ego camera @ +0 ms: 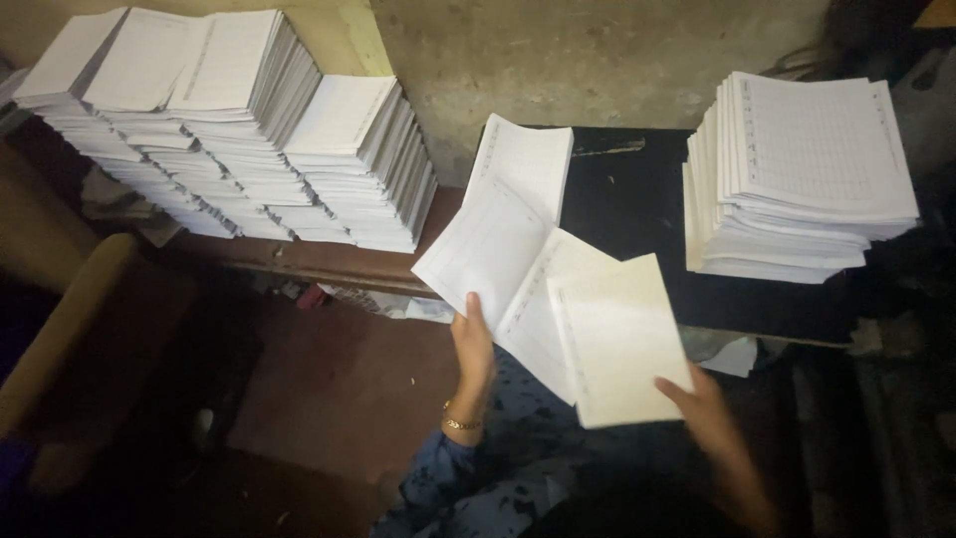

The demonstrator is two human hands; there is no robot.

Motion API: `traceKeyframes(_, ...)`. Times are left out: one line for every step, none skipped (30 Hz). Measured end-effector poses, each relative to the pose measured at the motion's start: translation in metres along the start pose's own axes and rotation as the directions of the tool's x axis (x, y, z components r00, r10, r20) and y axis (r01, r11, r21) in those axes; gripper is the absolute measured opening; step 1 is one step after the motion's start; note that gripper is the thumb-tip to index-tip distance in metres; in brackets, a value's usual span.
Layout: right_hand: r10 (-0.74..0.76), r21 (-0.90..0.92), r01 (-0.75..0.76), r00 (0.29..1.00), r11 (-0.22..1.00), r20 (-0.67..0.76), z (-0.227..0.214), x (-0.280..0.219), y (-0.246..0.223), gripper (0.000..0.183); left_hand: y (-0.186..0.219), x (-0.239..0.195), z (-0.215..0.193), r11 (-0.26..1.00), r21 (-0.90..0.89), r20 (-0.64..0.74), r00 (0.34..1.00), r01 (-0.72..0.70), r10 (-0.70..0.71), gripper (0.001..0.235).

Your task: Folding individual sheets of paper and stacking them on a table

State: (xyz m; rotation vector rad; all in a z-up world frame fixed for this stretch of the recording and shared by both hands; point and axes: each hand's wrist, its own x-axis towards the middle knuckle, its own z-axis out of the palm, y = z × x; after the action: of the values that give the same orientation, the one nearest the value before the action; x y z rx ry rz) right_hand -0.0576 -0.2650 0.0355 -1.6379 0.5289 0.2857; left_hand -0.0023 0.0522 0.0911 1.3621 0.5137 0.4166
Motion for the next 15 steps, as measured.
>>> traceKeyframes(-0.037,-0.075,0.038,0.999,0.996,0.008,-0.017,-0.001,0.003,0.056,-0.006,0.002,0.000,1.000,-0.004,0.004,1.000,0.029,-0.029,0.052)
traceKeyframes(-0.074,-0.150,0.076,0.997,0.986,0.018,-0.034,-0.001,0.005,0.059,-0.012,0.003,-0.001,0.998,-0.007,0.008,0.998,0.058,-0.058,0.048)
traceKeyframes(-0.070,-0.149,0.071,0.997,0.986,0.017,-0.045,-0.014,-0.003,0.059,-0.028,0.009,0.001,0.998,-0.004,0.009,0.998,0.061,-0.061,0.048)
traceKeyframes(-0.093,-0.087,0.090,0.995,0.992,-0.038,-0.057,-0.028,-0.012,0.055,-0.044,0.014,0.004,1.000,0.010,0.048,0.999,-0.007,0.006,0.049)
traceKeyframes(-0.117,-0.028,0.115,0.988,0.993,-0.096,-0.070,-0.040,-0.022,0.052,-0.060,0.020,0.008,0.997,0.017,0.088,0.993,-0.076,0.074,0.049)
traceKeyframes(-0.118,-0.029,0.115,0.988,0.993,-0.099,-0.078,-0.041,-0.018,0.052,-0.072,0.019,0.014,0.997,0.015,0.091,0.993,-0.075,0.073,0.049)
traceKeyframes(-0.226,0.169,0.249,0.963,0.954,-0.147,-0.086,-0.043,-0.014,0.056,-0.083,0.019,0.021,0.976,0.082,0.121,0.974,-0.201,0.190,0.041)
traceKeyframes(-0.318,0.351,0.377,0.923,0.857,-0.215,-0.094,-0.045,-0.009,0.060,-0.095,0.018,0.028,0.935,0.145,0.158,0.940,-0.324,0.301,0.038)
traceKeyframes(-0.320,0.347,0.379,0.922,0.858,-0.216,-0.093,-0.056,-0.024,0.060,-0.103,0.020,0.031,0.936,0.140,0.157,0.941,-0.323,0.301,0.038)
traceKeyframes(-0.383,0.358,0.440,0.897,0.824,-0.221,-0.091,-0.068,-0.039,0.063,-0.110,0.020,0.034,0.841,0.174,0.233,0.851,-0.513,0.471,0.029)
traceKeyframes(-0.447,0.370,0.502,0.865,0.782,-0.228,-0.089,-0.078,-0.055,0.066,-0.117,0.024,0.040,0.705,0.188,0.312,0.722,-0.684,0.618,0.025)
traceKeyframes(-0.454,0.367,0.508,0.861,0.779,-0.229,-0.083,-0.079,-0.057,0.066,-0.095,0.013,0.040,0.704,0.182,0.308,0.720,-0.687,0.622,0.025)
traceKeyframes(-0.442,0.447,0.515,0.857,0.732,-0.263,-0.077,-0.081,-0.058,0.063,-0.073,0.001,0.038,0.668,0.129,0.519,0.623,-0.733,0.585,0.046)
traceKeyframes(-0.428,0.523,0.520,0.854,0.675,-0.296,-0.071,-0.083,-0.060,0.061,-0.051,-0.011,0.036,0.637,0.063,0.700,0.489,-0.768,0.520,0.069)
traceKeyframes(-0.427,0.525,0.520,0.854,0.673,-0.298,-0.062,-0.080,-0.063,0.061,-0.056,-0.013,0.040,0.635,0.063,0.702,0.487,-0.770,0.520,0.069)
